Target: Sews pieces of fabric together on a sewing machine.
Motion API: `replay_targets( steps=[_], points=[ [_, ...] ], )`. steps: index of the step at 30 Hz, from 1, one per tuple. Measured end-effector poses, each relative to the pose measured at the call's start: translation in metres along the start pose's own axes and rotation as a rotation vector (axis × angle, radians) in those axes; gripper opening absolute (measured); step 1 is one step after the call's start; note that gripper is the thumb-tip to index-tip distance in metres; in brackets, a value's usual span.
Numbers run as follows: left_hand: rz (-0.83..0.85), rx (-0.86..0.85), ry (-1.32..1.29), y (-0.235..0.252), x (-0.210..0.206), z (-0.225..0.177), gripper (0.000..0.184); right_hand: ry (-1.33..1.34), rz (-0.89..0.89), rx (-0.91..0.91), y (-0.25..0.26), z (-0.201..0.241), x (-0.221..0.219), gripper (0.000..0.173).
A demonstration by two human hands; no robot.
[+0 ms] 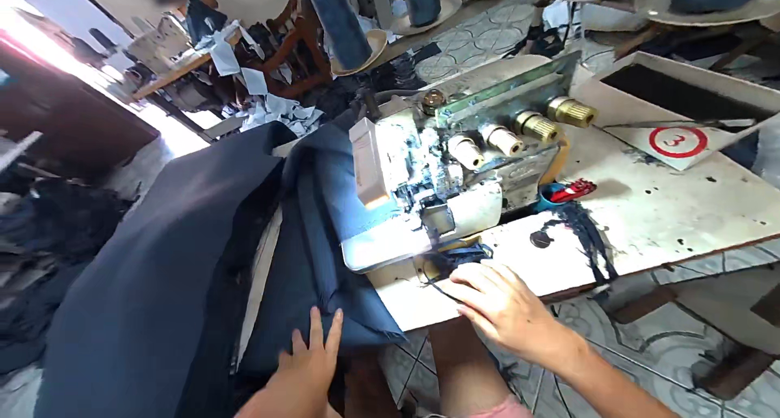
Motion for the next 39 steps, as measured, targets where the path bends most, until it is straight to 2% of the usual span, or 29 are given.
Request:
replay_targets(
  steps=[2,3,5,6,7,9,11,12,13,15,16,17,20,21,22,24,26,27,28,30,32,35,39],
  points=[
    [-0.113,-0.04,-0.02,0.04,0.02,0.024,0.145,-0.007,0.092,0.033,0.014,-0.007,-0.004,0.036],
    [-0.141,-0.071,-0.013,0.066,0.045,0.04,0.137,-0.003,0.176,0.012,0.023,-0.011,-0.007,0.035],
    [-0.164,-0.066,-0.005,0.121,0.112,0.066,0.097,0.013,0.436,-0.135,0.042,-0.019,-0.008,0.038],
    [-0.176,0.002,-0.026,0.14,0.147,0.075,0.081,0.037,0.581,-0.245,0.05,-0.024,-0.01,0.039],
    [-0.254,0.067,-0.08,0.151,0.182,0.079,0.07,0.06,0.698,-0.35,0.056,-0.028,-0.012,0.039],
    [-0.543,0.093,-0.09,0.181,0.247,0.077,0.07,0.072,0.84,-0.493,0.064,-0.033,-0.015,0.04],
    [-0.887,0.038,-0.132,0.21,0.298,0.071,0.076,0.054,0.773,-0.506,0.064,-0.037,-0.016,0.04],
    [-1.029,0.018,-0.148,0.224,0.313,0.07,0.073,0.042,0.642,-0.448,0.062,-0.036,-0.015,0.037],
    [-1.015,0.04,-0.154,0.229,0.32,0.065,0.07,0.036,0.449,-0.339,0.059,-0.036,-0.012,0.033],
    [-0.916,0.09,-0.135,0.238,0.311,0.058,0.068,0.075,0.207,-0.188,0.055,-0.036,-0.009,0.026],
    [-0.881,0.081,-0.148,0.24,0.295,0.059,0.065,0.1,0.153,-0.149,0.054,-0.037,-0.009,0.025],
    [-0.767,0.068,-0.192,0.229,0.275,0.058,0.064,0.119,0.122,-0.127,0.055,-0.037,-0.009,0.026],
    [-0.613,-0.135,-0.196,0.165,0.214,0.058,0.037,0.174,0.126,-0.122,0.055,-0.039,-0.009,0.027],
    [-0.556,-0.158,-0.129,0.139,0.194,0.06,0.028,0.185,0.133,-0.114,0.055,-0.039,-0.01,0.029],
    [-0.548,-0.157,-0.101,0.108,0.173,0.067,0.029,0.185,0.144,-0.099,0.055,-0.039,-0.011,0.031],
    [-0.706,-0.059,-0.144,0.04,0.136,0.098,0.025,0.17,0.252,-0.1,0.058,-0.036,-0.01,0.031],
    [-0.862,0.117,-0.209,-0.009,0.104,0.144,0.024,0.161,0.484,-0.188,0.06,-0.03,-0.005,0.029],
    [-0.896,0.21,-0.227,-0.023,0.087,0.167,0.03,0.147,0.559,-0.221,0.06,-0.026,0.001,0.028],
    [-0.917,0.289,-0.243,-0.032,0.07,0.186,0.038,0.126,0.56,-0.213,0.06,-0.021,0.008,0.026],
    [-0.964,0.371,-0.28,-0.034,0.038,0.211,0.05,0.094,0.396,-0.118,0.058,-0.011,0.024,0.022],
    [-1.083,0.348,-0.301,-0.028,0.021,0.214,0.042,0.062,0.215,-0.061,0.055,-0.005,0.039,0.022],
    [-1.197,0.289,-0.305,-0.025,0.019,0.211,0.021,0.028,0.003,-0.095,0.046,0.001,0.055,0.029],
    [-1.15,0.228,-0.489,-0.037,0.028,0.226,0.022,0.001,-0.178,-0.149,0.024,0.012,0.075,0.029]
  ],
)
Point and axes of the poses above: each hand's wrist, its own y-axis towards the middle knuckle, its own x-axis out of the back of the hand, z = x × y, the point moved 6 cm from there along y, towards the middle knuckle, and after that the axes turned 6 degrees about y, right-handed, at the moved point
